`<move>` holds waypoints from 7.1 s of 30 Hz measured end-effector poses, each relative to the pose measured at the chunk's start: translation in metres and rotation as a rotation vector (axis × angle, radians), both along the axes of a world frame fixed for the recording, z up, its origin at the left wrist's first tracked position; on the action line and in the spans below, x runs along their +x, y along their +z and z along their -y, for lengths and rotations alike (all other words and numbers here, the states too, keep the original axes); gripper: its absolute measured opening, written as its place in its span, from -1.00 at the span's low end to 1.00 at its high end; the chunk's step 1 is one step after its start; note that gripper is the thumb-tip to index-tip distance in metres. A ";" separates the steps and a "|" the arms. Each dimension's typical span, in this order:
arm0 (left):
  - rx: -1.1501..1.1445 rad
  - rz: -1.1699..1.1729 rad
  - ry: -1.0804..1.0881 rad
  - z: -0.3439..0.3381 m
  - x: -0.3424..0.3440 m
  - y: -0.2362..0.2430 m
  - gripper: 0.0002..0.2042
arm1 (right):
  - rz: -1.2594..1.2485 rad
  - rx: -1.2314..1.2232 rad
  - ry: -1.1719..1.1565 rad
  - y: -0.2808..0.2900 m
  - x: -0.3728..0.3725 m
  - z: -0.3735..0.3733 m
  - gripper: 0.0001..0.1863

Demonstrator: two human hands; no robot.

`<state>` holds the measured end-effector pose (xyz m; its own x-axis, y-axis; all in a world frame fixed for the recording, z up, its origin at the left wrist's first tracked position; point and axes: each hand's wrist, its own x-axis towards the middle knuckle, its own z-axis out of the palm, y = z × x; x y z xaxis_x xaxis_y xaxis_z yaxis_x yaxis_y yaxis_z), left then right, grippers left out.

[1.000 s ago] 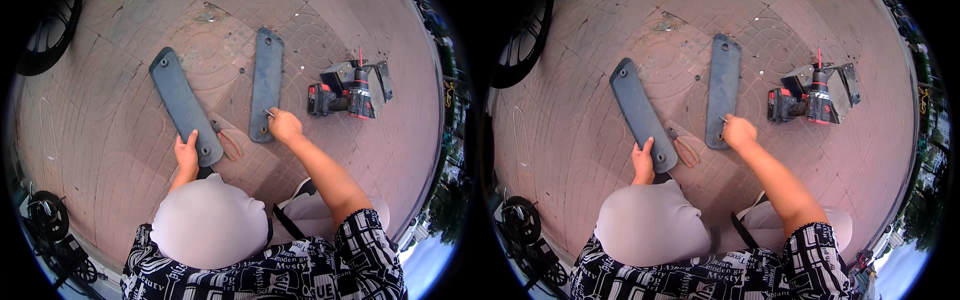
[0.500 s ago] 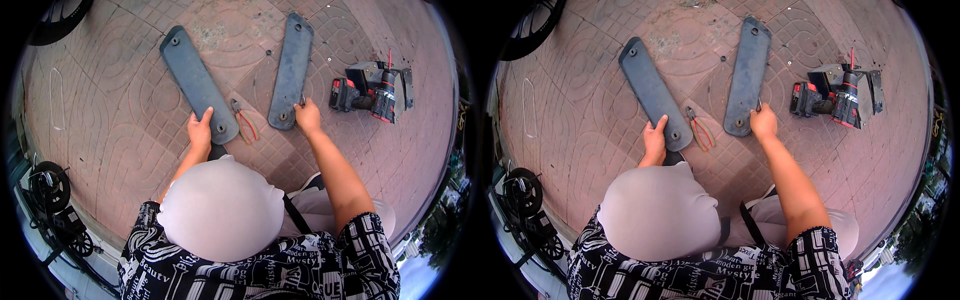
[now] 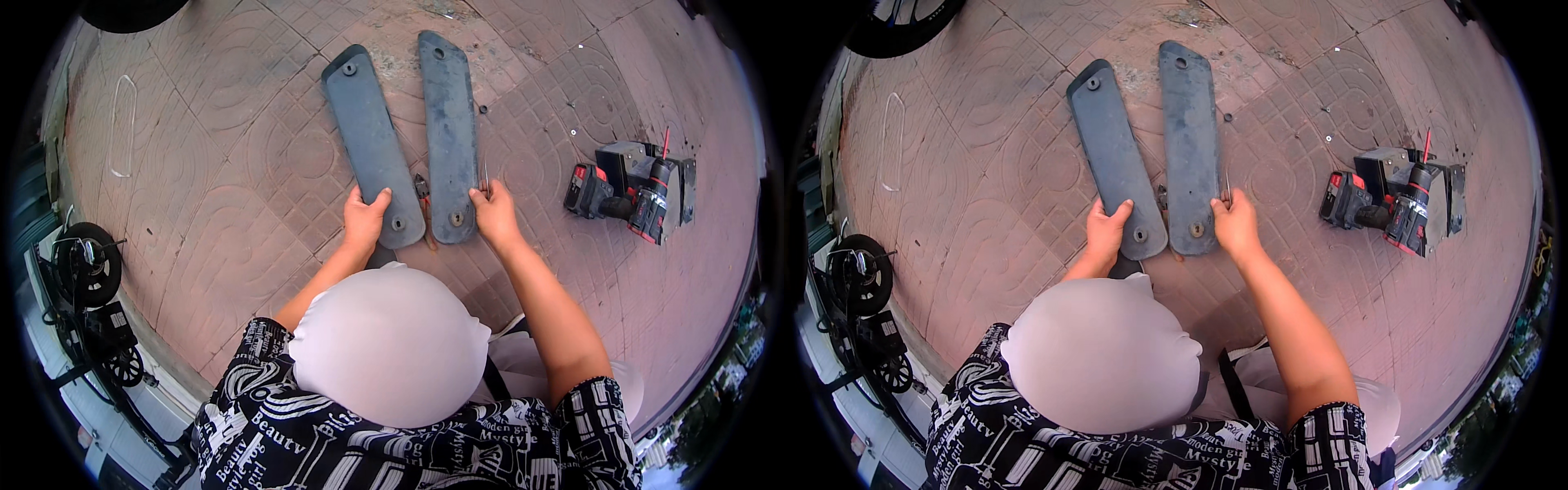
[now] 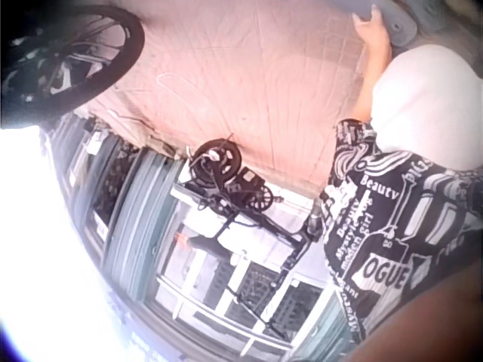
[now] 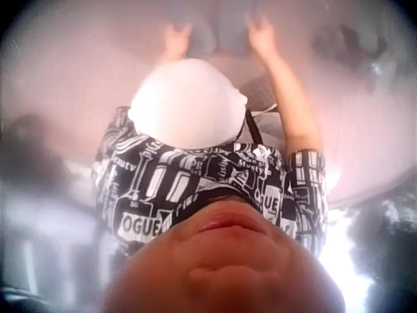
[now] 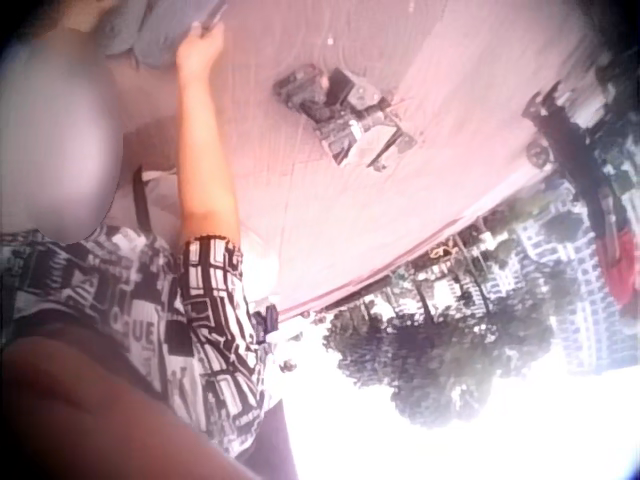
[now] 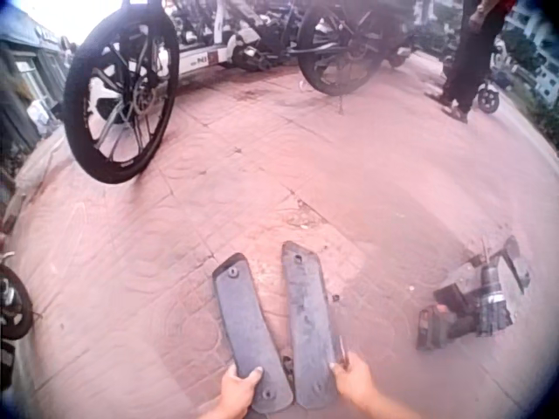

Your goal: The person uses a cordless drill to drive screws into two gray plastic parts on the ground. They then use pliers to adjust a screw on one of the parts and a metal rod to probe the holes. Finally, they pick up the parts and walk away.

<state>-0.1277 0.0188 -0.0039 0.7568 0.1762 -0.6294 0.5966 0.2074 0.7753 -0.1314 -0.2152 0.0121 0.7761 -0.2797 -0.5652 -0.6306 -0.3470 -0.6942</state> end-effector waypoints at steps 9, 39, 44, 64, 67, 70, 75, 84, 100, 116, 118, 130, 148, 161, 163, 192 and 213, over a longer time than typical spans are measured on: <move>0.091 -0.050 -0.067 0.003 0.004 0.005 -0.65 | -0.104 -0.034 0.027 -0.021 -0.018 0.010 -0.75; -0.139 0.039 -0.035 0.008 0.013 0.009 -0.67 | -0.016 -0.040 -0.410 -0.042 -0.016 0.071 -0.76; -0.138 0.002 -0.030 0.003 0.013 0.007 -0.57 | -0.050 -0.124 -0.348 -0.045 -0.023 0.072 -0.75; -0.077 -0.078 -0.022 0.010 0.014 0.012 -0.67 | -0.064 -0.259 -0.136 -0.020 -0.019 0.068 -0.74; -0.090 -0.102 -0.008 0.008 0.013 0.010 -0.67 | -0.083 -0.298 -0.112 -0.017 -0.018 0.065 -0.69; -0.167 -0.113 -0.025 0.011 0.015 0.009 -0.66 | -0.131 -0.346 -0.103 -0.007 -0.017 0.062 -0.61; -0.141 -0.045 -0.075 0.021 0.013 0.019 -0.65 | 0.027 -0.383 -0.242 -0.002 -0.017 0.037 -0.58; 0.009 0.020 -0.266 0.028 0.019 0.012 -0.62 | 0.155 -0.138 -0.156 0.018 -0.012 0.015 -0.57; -0.098 -0.017 -0.269 0.030 0.006 0.007 -0.63 | 0.130 -0.099 -0.042 0.020 -0.021 -0.011 -0.53; -0.406 -0.164 -0.023 0.034 0.005 0.010 -0.60 | 0.111 -0.163 0.129 0.024 -0.017 -0.016 -0.52; -0.509 -0.127 -0.059 0.037 0.005 0.010 -0.59 | 0.124 -0.194 0.188 0.025 -0.017 -0.019 -0.53; -0.051 0.161 -0.424 0.012 -0.062 -0.008 -0.58 | -0.125 -0.254 0.716 0.108 -0.041 0.062 -0.69; -0.168 0.124 -0.693 0.010 -0.057 -0.016 -0.61 | -0.152 0.014 0.478 0.223 -0.096 0.113 -0.82; 0.290 0.104 -0.907 0.020 -0.051 -0.011 -0.64 | -0.376 0.057 0.570 0.252 -0.115 0.110 -0.73; 0.300 0.116 -0.894 0.025 -0.046 -0.003 -0.64 | -0.518 0.134 0.632 0.260 -0.125 0.100 -0.68; 0.099 -0.767 -0.454 0.047 -0.052 0.446 -0.61 | -0.543 -0.503 -0.252 0.564 -0.428 0.120 -0.71; 1.181 -0.685 -1.801 0.054 -0.125 0.680 -0.50 | -0.605 -0.085 -0.007 0.555 -0.713 0.130 -0.68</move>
